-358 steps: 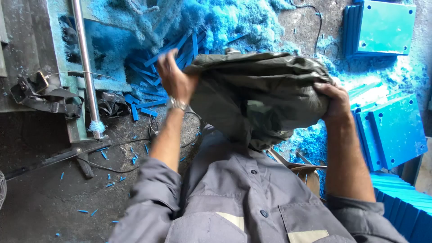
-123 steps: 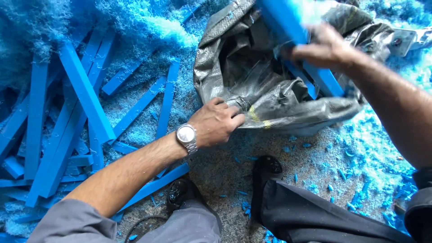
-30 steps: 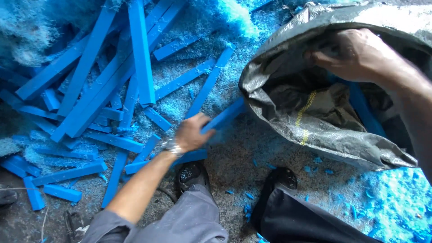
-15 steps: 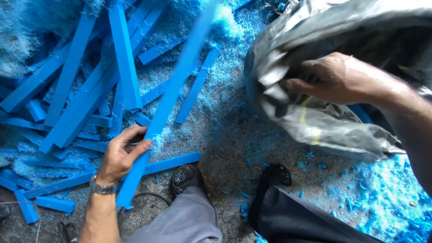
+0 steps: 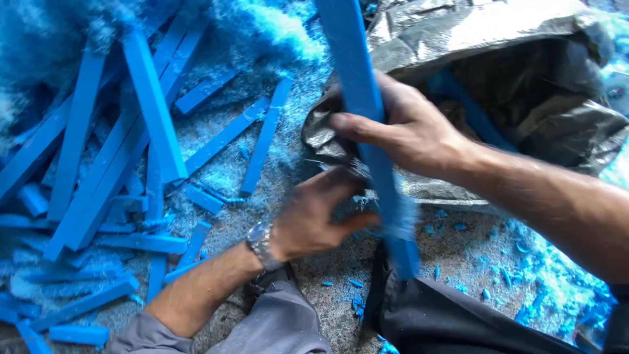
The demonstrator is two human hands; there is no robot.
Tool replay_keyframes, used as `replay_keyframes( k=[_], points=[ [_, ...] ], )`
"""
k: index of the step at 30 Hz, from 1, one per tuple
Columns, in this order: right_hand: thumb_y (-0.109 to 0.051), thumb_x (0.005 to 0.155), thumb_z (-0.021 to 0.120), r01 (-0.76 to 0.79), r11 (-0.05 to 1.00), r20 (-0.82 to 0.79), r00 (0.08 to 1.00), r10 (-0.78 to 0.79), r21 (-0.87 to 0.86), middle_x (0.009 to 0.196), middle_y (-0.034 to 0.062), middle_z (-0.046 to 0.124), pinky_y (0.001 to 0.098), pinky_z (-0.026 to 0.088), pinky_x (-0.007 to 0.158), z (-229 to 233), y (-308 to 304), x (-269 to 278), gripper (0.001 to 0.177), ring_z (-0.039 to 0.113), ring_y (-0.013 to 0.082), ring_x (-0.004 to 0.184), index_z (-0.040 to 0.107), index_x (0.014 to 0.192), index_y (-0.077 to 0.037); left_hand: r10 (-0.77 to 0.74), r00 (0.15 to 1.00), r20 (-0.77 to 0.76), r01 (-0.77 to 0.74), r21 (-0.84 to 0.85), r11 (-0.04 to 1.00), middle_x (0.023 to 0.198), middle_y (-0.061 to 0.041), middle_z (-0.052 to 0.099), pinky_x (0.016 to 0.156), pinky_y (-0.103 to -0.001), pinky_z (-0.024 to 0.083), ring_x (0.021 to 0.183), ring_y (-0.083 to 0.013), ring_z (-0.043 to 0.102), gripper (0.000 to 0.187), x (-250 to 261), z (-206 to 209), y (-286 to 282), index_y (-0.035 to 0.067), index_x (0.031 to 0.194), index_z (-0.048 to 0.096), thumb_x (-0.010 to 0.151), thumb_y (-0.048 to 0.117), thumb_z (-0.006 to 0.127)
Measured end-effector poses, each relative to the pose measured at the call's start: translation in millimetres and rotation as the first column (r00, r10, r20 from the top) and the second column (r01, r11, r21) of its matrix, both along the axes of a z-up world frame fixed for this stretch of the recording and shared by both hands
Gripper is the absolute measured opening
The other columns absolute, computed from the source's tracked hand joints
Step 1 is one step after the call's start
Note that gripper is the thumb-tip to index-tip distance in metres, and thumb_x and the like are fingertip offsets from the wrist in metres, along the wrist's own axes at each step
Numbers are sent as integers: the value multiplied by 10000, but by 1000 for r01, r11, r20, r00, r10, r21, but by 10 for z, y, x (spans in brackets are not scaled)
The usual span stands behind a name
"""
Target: Picking up blue plastic strips and foam-like waste material from a workshop floor and placing them into a large grey woven bag.
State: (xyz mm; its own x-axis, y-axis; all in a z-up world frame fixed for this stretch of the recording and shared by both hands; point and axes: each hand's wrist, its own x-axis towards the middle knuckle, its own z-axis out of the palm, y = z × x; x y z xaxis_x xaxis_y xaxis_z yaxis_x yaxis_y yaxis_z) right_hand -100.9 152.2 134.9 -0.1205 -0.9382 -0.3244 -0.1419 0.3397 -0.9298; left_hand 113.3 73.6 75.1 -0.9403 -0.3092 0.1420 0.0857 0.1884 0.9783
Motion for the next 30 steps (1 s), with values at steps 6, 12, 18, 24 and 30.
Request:
replay_keyframes(
  k=[6, 12, 18, 24, 30],
  points=[
    [-314, 884, 756, 252, 953, -606, 789, -103, 166, 876, 80, 684, 355, 572, 675, 343, 940, -744, 353, 702, 203, 751, 662, 1105, -55, -288, 956, -59, 182, -652, 736, 1258, -202, 630, 1071, -496, 441, 1212, -357, 581, 624, -338, -277, 151, 37, 1292, 600, 853, 468, 704],
    [-197, 1052, 655, 425, 871, -220, 851, -477, -245, 982, 52, 677, 291, 579, 797, -79, 1851, -1495, 175, 685, 144, 882, 631, 1123, -39, -276, 959, -60, 77, -884, 461, 1269, -167, 654, 1174, -459, 422, 1247, -288, 613, 421, -493, -627, 304, 19, 1282, 619, 878, 136, 592],
    [-263, 966, 555, 229, 931, -313, 896, -316, -283, 928, 37, 601, 233, 488, 686, -688, 1956, -1932, 228, 590, 110, 767, 589, 1062, -59, -392, 920, -22, 214, -808, 548, 892, -90, 644, 1075, -484, 464, 845, -248, 664, 179, -390, -293, 285, 44, 1036, 681, 905, 94, 570],
    [-287, 776, 807, 290, 869, -631, 775, 33, 402, 1203, 186, 723, 442, 561, 922, -1431, 2247, -1823, 795, 706, 292, 1065, 542, 1510, -129, -361, 932, -39, 204, -768, 608, 860, -68, 627, 1017, -470, 515, 828, -228, 658, 143, -340, -33, 187, 65, 1020, 673, 914, 99, 583],
    [-408, 824, 775, 301, 651, -583, 767, 269, 697, 1358, 256, 614, 493, 524, 1000, -2054, 2337, -1844, 864, 641, 386, 1174, 435, 1572, -140, -358, 933, -24, 186, -821, 540, 895, -77, 652, 801, -453, 527, 815, -230, 673, 184, -471, 36, 119, 76, 1028, 700, 900, 156, 595]
  ],
)
